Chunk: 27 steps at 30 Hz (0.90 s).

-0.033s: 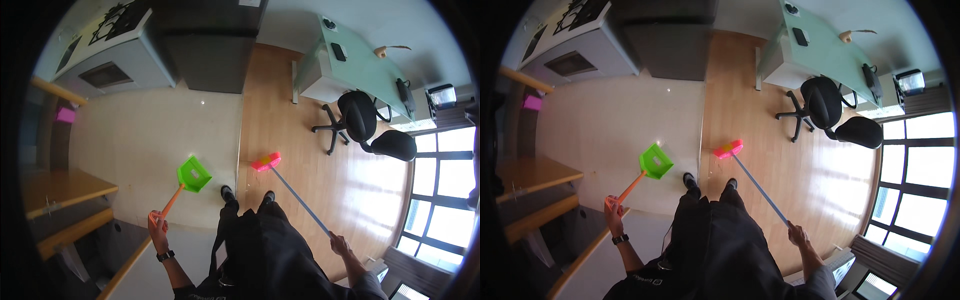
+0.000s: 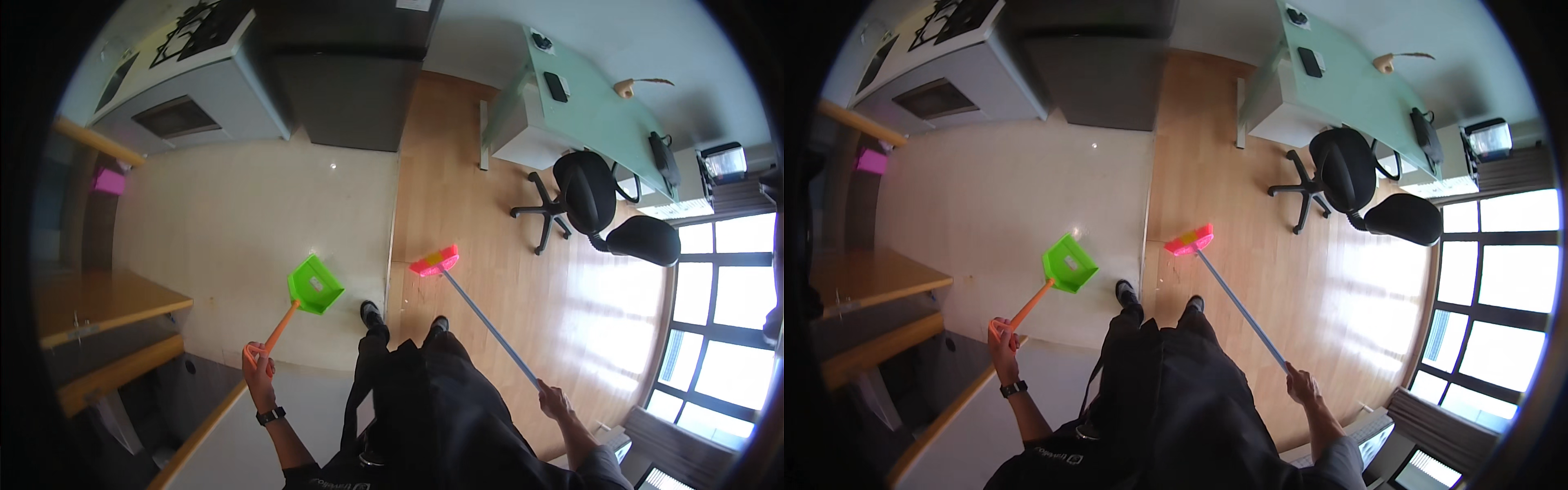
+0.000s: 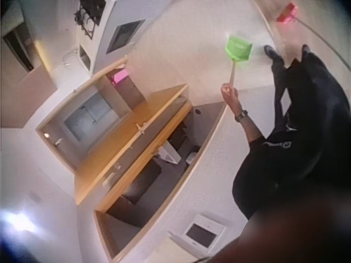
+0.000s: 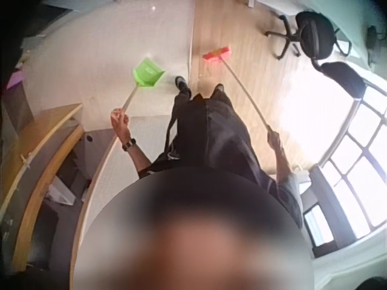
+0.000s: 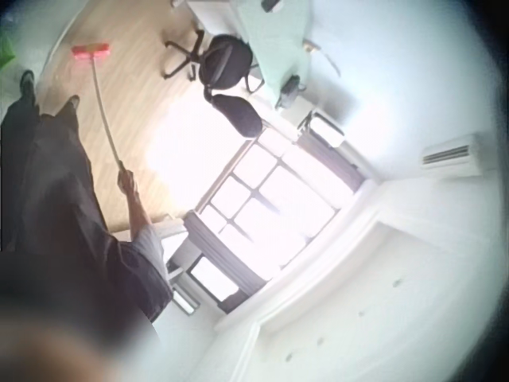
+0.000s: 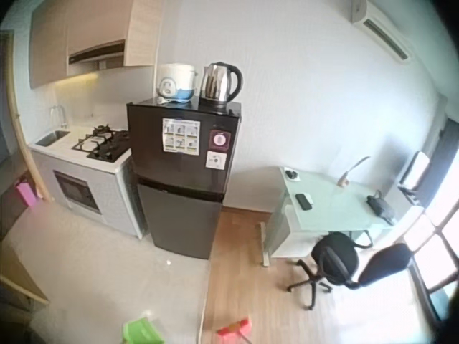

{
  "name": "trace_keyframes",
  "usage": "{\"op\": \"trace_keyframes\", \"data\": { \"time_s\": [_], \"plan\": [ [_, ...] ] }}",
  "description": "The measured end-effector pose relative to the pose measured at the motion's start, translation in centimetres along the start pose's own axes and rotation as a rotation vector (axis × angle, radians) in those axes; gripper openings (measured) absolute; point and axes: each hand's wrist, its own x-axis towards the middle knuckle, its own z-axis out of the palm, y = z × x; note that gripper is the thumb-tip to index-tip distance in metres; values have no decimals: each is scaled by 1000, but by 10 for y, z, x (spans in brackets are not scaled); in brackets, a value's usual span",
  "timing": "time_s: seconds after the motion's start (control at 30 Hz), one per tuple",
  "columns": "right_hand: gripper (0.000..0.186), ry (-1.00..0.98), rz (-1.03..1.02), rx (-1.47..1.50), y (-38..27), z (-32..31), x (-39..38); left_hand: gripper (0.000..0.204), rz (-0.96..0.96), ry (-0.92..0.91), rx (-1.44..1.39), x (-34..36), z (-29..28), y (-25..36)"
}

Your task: The person sweeps debris into a dustpan, then kneels to install a metal transition strip along the seam between wood and tile flooring. They align and press the strip into place along the edge of a refrigerator and across the room.

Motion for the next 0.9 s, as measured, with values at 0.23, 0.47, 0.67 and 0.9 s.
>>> {"op": "trace_keyframes", "data": {
  "time_s": [0.23, 0.47, 0.67, 0.9],
  "plan": [
    [46, 45, -226, 125, -9, 32, 65, 19, 59, 100, -36, -72, 11, -31],
    [46, -81, -239, 114, 55, 70, 117, 24, 126, 324, -147, -209, 48, -46],
    [44, -55, -282, -68, 205, 64, 60, 33, 134, 448, -228, -330, 77, -79],
    [44, 32, -461, 82, 269, 82, 38, 39, 125, 445, -371, -398, 84, -103]
  ]
}}
